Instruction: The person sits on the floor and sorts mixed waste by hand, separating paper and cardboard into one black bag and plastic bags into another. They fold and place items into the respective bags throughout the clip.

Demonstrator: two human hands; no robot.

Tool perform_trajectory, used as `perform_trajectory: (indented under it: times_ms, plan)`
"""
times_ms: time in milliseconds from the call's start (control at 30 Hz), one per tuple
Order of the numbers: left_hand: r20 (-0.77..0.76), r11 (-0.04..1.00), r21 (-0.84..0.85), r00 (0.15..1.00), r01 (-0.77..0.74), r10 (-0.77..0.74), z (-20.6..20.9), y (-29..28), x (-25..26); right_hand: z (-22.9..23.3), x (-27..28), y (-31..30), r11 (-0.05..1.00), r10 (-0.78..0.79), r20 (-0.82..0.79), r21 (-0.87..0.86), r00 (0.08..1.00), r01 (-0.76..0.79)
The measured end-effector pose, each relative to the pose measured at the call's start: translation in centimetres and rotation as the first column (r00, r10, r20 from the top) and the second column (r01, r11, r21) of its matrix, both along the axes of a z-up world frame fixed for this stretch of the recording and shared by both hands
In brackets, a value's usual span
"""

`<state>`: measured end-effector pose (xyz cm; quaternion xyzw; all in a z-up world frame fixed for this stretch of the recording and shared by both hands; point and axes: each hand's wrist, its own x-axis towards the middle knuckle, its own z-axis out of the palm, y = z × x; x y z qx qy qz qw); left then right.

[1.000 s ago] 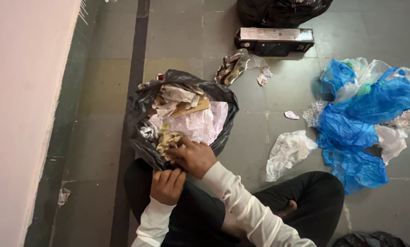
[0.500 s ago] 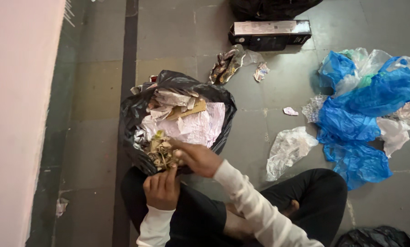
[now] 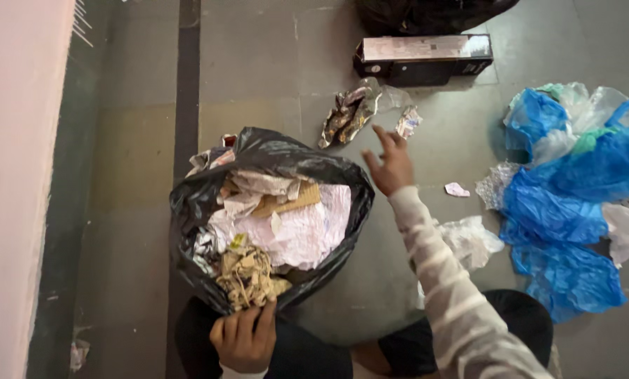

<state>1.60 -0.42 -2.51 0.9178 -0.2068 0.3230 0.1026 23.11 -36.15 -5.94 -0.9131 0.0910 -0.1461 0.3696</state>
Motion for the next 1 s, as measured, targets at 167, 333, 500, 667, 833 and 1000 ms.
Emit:
perform_trajectory:
  times_ms: [167,333,500,667,833,1000]
  plan:
    - [0.098,0.999,0.026,0.994,0.041,-0.043,-2.4,1.0,0.4,-2.5,8.4,1.7,0.936,-0.039,-0.15,-0.351,0.988,-0.016]
    - [0.195,1.0,-0.002,0.981,0.007,-0.007,-5.1,1.4,0.7,-9.4,13.3,0.5,0.878,-0.031,-0.427,-0.443,0.904,-0.179]
    - [0.145,1.0,0.025,0.989,0.002,-0.006,-5.7,1.7,0.3,-21.6,7.7,-1.8,0.877,0.212,-0.034,-0.434,0.977,-0.206]
    - [0.091,1.0,-0.003,0.996,0.022,-0.022,-3.9,1.3,0.2,-24.6,-5.2,-0.8,0.994,-0.014,0.07,-0.106,0.997,0.021]
    - [0.076,0.999,-0.023,0.997,0.026,-0.024,-1.9,0.5,0.2,-19.6,-18.3,1.7,0.951,-0.047,0.062,-0.303,0.997,0.064]
    - [0.025,1.0,-0.012,1.0,0.016,-0.016,-0.3,0.2,-0.5,-14.9,-23.0,2.1,0.902,-0.405,-0.108,0.116,0.908,0.416]
